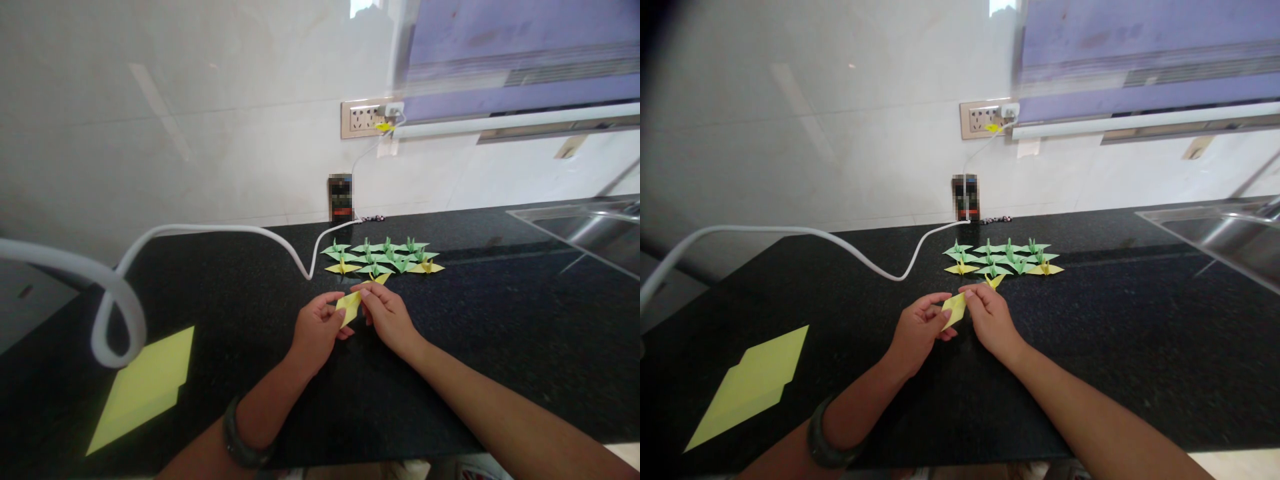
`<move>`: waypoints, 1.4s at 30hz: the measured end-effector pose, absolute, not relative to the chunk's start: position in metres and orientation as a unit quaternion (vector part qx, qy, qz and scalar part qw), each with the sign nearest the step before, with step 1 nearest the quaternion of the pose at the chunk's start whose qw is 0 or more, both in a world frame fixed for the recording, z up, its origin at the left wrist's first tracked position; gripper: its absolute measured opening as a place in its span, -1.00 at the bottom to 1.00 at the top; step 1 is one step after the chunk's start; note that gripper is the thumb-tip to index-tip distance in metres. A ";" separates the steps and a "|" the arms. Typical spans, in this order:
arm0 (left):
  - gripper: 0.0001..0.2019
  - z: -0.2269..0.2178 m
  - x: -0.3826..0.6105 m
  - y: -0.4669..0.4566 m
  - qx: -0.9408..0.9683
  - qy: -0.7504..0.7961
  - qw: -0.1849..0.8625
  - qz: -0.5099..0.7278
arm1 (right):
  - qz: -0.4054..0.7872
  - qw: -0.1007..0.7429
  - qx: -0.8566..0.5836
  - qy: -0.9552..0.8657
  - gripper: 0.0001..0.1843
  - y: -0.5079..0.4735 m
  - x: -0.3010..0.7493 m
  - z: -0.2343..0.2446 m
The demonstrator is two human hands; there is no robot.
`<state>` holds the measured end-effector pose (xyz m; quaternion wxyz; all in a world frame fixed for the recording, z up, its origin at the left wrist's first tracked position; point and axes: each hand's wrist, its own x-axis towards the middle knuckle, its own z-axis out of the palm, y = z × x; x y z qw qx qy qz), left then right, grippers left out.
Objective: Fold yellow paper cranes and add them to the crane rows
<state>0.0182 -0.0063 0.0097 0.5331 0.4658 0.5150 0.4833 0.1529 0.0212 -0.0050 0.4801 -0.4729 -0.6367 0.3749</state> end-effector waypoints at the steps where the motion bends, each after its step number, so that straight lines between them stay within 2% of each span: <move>1: -0.64 0.010 0.018 -0.006 0.465 0.515 0.532 0.485 | 0.375 0.475 -0.471 -0.642 -0.74 0.021 0.153 -0.006; 11: -0.63 0.009 0.019 -0.007 0.497 0.520 0.508 0.474 | 0.380 0.461 -0.464 -0.654 -0.81 0.020 0.150 -0.007; 20: -0.67 0.011 0.019 -0.009 0.515 0.522 0.485 0.475 | 0.402 0.470 -0.464 -0.635 -0.73 0.019 0.150 -0.004; 26: -0.67 0.010 0.019 -0.008 0.512 0.521 0.488 0.478 | 0.460 0.467 -0.460 -0.599 -0.69 0.019 0.150 -0.001; 34: -0.59 0.009 0.019 -0.010 0.523 0.494 0.495 0.488 | 0.523 0.458 -0.447 -0.563 -0.77 0.016 0.141 -0.001; 42: -0.61 0.008 0.020 -0.012 0.536 0.500 0.477 0.485 | 0.539 0.462 -0.436 -0.554 -0.82 0.013 0.141 -0.001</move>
